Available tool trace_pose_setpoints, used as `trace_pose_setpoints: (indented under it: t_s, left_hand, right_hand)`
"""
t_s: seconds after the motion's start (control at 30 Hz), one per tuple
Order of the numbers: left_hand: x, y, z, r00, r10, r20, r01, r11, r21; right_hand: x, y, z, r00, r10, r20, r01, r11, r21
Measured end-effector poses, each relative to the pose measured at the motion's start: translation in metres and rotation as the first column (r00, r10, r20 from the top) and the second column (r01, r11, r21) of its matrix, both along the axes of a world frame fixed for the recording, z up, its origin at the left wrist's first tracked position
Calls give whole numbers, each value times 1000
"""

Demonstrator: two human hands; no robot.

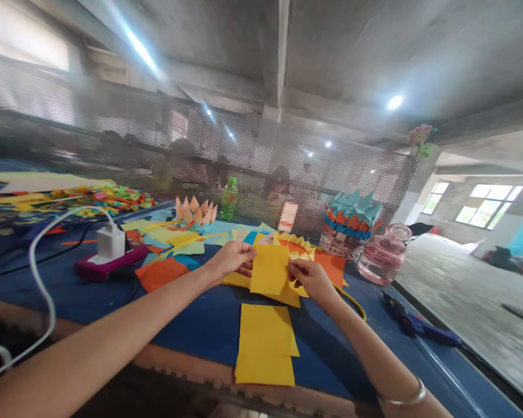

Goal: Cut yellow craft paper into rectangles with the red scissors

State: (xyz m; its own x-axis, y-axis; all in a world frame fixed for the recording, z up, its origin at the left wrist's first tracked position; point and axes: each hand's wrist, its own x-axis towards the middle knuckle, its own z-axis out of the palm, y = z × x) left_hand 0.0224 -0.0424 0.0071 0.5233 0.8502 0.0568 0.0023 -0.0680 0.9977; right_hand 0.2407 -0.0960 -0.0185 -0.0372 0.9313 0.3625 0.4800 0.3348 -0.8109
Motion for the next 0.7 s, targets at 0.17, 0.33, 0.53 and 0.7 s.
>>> trace_pose_setpoints:
  t_s: [0.17,0.33,0.53,0.7]
  left_hand:
    - [0,0,1,1000,-9,-5,9,1000,0]
    - [0,0,1,1000,-9,-9,9,1000,-2]
    - [0,0,1,1000,-4,-26,4,1000,1]
    - [0,0,1,999,-12,-38,11,1000,-17]
  right_hand:
    - [0,0,1,1000,-13,12,13,1000,3]
    - [1,0,1,1000,-16,-4,16,1000,13]
    - [0,-1,1,999,-39,10,39,999,21]
    - [-3,-5,7,987,-135,84,119,979,168]
